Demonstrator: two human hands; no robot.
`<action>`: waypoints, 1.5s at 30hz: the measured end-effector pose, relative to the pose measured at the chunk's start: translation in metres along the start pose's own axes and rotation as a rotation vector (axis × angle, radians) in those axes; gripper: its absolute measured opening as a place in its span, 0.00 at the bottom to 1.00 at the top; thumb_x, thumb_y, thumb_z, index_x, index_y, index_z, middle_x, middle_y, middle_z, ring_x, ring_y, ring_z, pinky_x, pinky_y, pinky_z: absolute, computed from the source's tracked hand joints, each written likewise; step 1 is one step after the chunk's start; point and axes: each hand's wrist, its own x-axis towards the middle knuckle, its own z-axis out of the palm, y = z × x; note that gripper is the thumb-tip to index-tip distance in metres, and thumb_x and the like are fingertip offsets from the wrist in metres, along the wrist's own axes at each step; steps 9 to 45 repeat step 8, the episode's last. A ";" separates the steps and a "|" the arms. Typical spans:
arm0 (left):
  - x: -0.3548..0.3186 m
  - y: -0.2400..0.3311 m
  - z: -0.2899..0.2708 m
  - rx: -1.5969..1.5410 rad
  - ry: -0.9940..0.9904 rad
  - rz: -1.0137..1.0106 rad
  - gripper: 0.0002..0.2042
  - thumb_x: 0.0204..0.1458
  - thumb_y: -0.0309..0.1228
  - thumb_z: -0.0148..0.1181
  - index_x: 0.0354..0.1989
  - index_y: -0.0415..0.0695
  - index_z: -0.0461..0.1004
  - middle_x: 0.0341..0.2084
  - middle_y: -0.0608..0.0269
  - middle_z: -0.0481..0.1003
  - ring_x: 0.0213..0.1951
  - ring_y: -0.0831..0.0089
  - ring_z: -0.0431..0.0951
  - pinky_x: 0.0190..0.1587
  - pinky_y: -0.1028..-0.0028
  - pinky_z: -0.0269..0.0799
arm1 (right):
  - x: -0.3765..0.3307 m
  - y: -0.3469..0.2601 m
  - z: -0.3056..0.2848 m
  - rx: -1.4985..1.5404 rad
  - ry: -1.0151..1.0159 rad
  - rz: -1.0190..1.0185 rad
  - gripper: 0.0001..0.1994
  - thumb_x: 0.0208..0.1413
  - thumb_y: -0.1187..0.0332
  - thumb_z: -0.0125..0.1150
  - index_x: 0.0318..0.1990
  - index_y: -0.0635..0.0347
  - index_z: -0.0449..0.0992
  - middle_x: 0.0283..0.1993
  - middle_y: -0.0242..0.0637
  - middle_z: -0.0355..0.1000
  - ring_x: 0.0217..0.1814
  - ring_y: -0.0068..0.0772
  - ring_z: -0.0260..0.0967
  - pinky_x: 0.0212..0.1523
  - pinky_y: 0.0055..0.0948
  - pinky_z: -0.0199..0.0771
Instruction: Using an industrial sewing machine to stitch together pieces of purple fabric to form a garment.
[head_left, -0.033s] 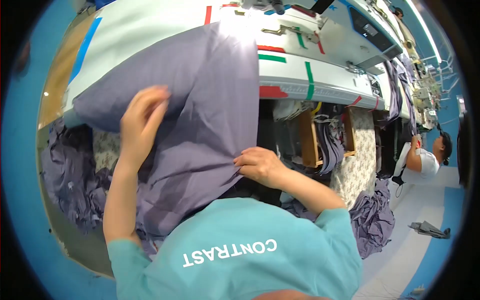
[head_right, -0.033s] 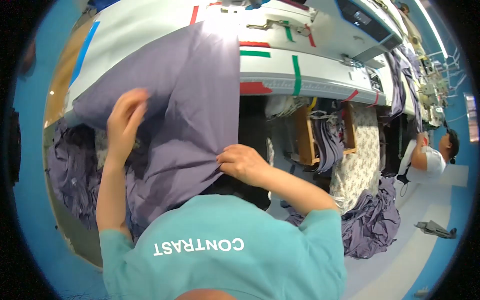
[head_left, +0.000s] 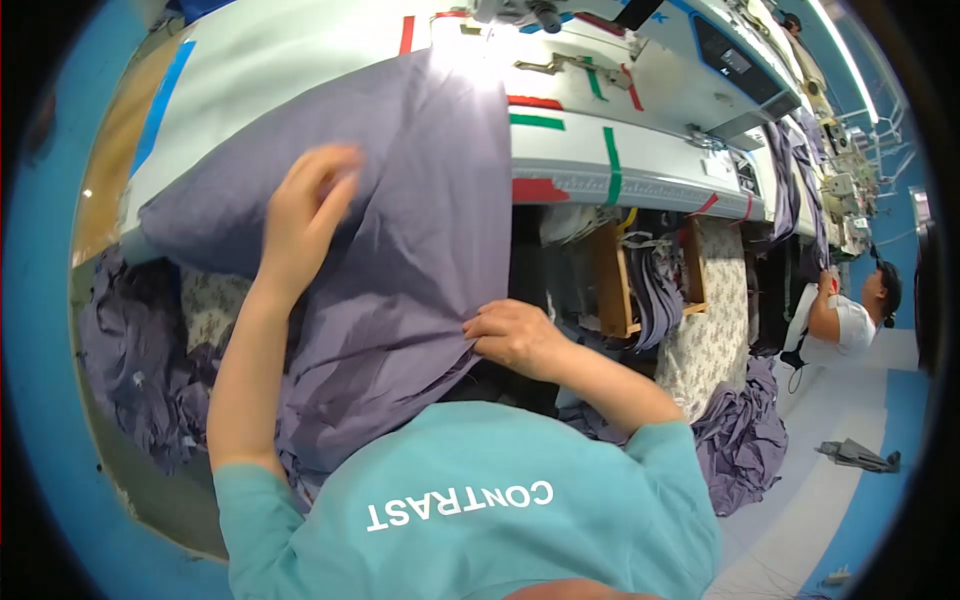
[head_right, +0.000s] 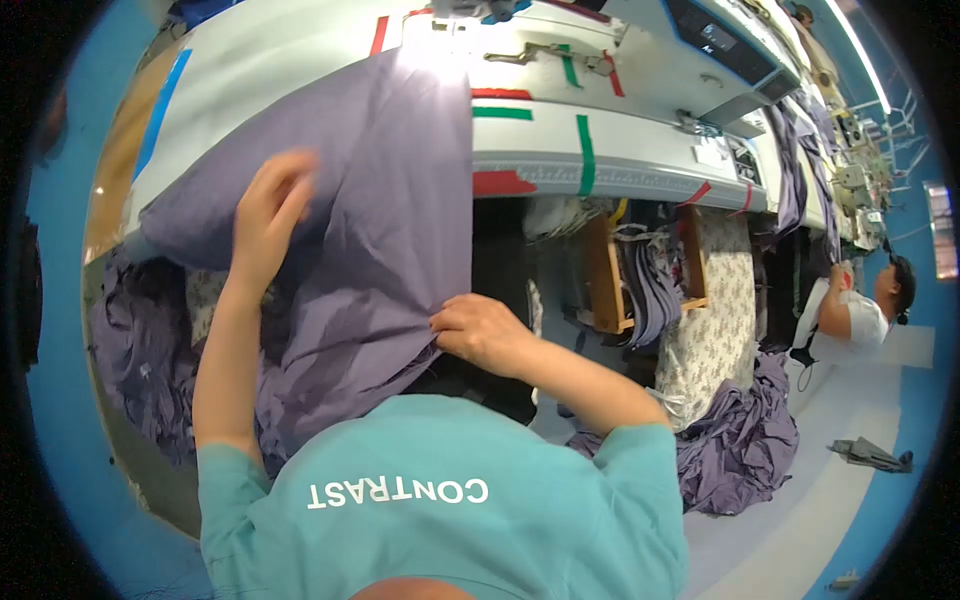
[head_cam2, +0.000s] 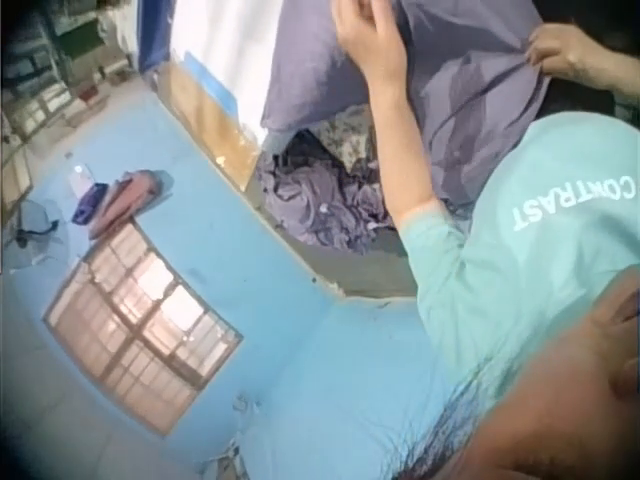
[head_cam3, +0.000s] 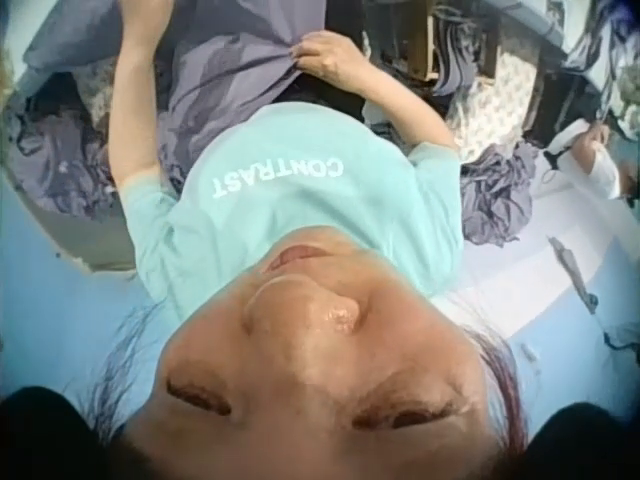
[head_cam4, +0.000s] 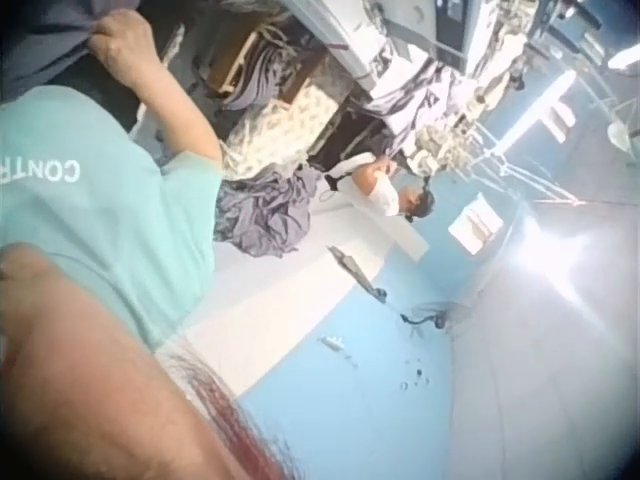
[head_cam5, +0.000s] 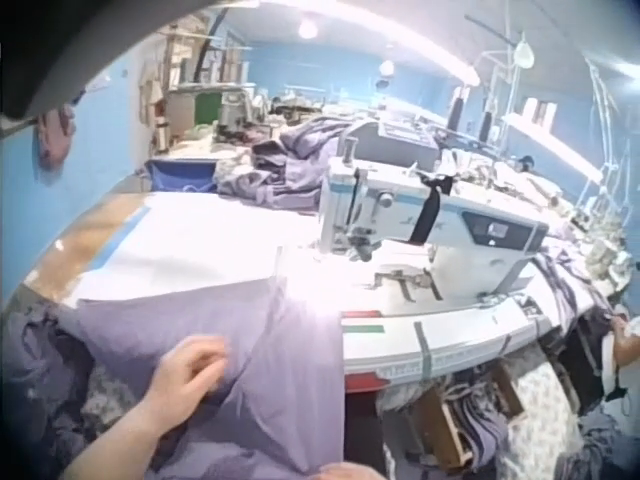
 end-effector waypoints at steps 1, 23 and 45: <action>0.040 -0.010 0.017 0.115 -0.009 0.071 0.09 0.59 0.24 0.53 0.46 0.38 0.74 0.43 0.66 0.73 0.29 0.82 0.70 0.32 0.80 0.67 | -0.002 0.004 0.003 0.014 0.015 -0.002 0.06 0.44 0.69 0.63 0.29 0.62 0.78 0.42 0.38 0.76 0.49 0.43 0.74 0.51 0.39 0.75; 0.203 -0.077 0.088 0.277 0.085 0.137 0.11 0.57 0.30 0.59 0.47 0.42 0.76 0.44 0.56 0.76 0.35 0.68 0.81 0.40 0.70 0.75 | -0.004 0.030 0.005 0.091 0.043 0.014 0.06 0.43 0.71 0.65 0.29 0.61 0.79 0.42 0.39 0.76 0.50 0.43 0.74 0.52 0.37 0.76; 0.203 -0.077 0.088 0.277 0.085 0.137 0.11 0.57 0.30 0.59 0.47 0.42 0.76 0.44 0.56 0.76 0.35 0.68 0.81 0.40 0.70 0.75 | -0.004 0.030 0.005 0.091 0.043 0.014 0.06 0.43 0.71 0.65 0.29 0.61 0.79 0.42 0.39 0.76 0.50 0.43 0.74 0.52 0.37 0.76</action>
